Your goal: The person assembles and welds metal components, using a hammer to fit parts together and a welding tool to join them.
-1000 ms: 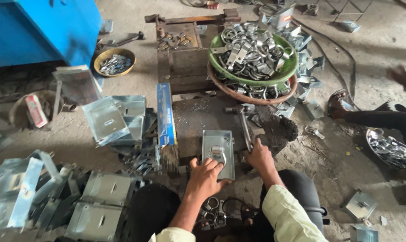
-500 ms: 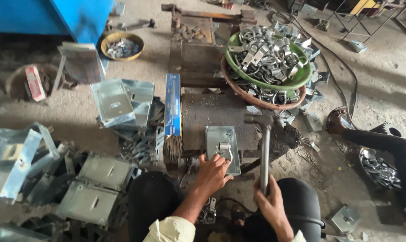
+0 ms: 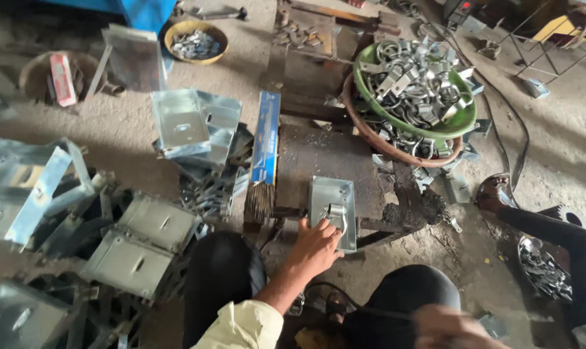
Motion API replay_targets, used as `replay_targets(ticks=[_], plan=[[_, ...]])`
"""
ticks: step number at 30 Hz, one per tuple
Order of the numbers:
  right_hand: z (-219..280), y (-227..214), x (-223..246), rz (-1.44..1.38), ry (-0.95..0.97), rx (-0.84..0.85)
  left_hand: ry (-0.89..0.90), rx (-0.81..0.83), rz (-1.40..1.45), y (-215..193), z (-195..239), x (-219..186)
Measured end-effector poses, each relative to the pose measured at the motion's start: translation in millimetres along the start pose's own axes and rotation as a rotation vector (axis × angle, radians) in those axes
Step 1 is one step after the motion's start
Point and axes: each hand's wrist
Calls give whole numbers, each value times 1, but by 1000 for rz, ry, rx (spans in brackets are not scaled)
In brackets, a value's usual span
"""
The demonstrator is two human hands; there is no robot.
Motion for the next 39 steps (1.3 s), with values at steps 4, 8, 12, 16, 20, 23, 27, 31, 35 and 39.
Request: replay_targets(ticks=[4, 8, 12, 16, 20, 23, 27, 31, 35, 39], plan=[[-23, 9, -19, 273, -145, -2, 6, -12, 13, 0, 0, -1], [-15, 106, -32, 237, 89, 23, 7, -12, 20, 2, 5, -2], [-49, 126, 8, 46, 339, 279, -20, -75, 22, 1, -2, -1], [-37, 94, 47, -517, 522, 33, -21, 10, -5, 10, -9, 2], [-92, 13, -16, -1021, -155, 583, -28, 76, 7, 14, -6, -1], [-74, 4, -48, -876, -449, 417, -26, 81, 16, 10, -6, -1], [-19, 83, -28, 36, -386, 95, -32, 95, -5, 10, -6, -5], [-45, 117, 4, 78, 433, 419, -58, 158, 9, 9, -6, -6], [-41, 113, 48, -373, 628, 177, -53, 149, 16, 11, 4, -7], [-39, 119, 76, -564, 448, -104, 33, 31, -131, 1, -6, -11]])
Point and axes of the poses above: each hand's wrist, its own z-axis away from the middle knuckle, its own y-axis out of the palm, x = y × z, and after that the axes turned 10 degrees about -y, right-handed
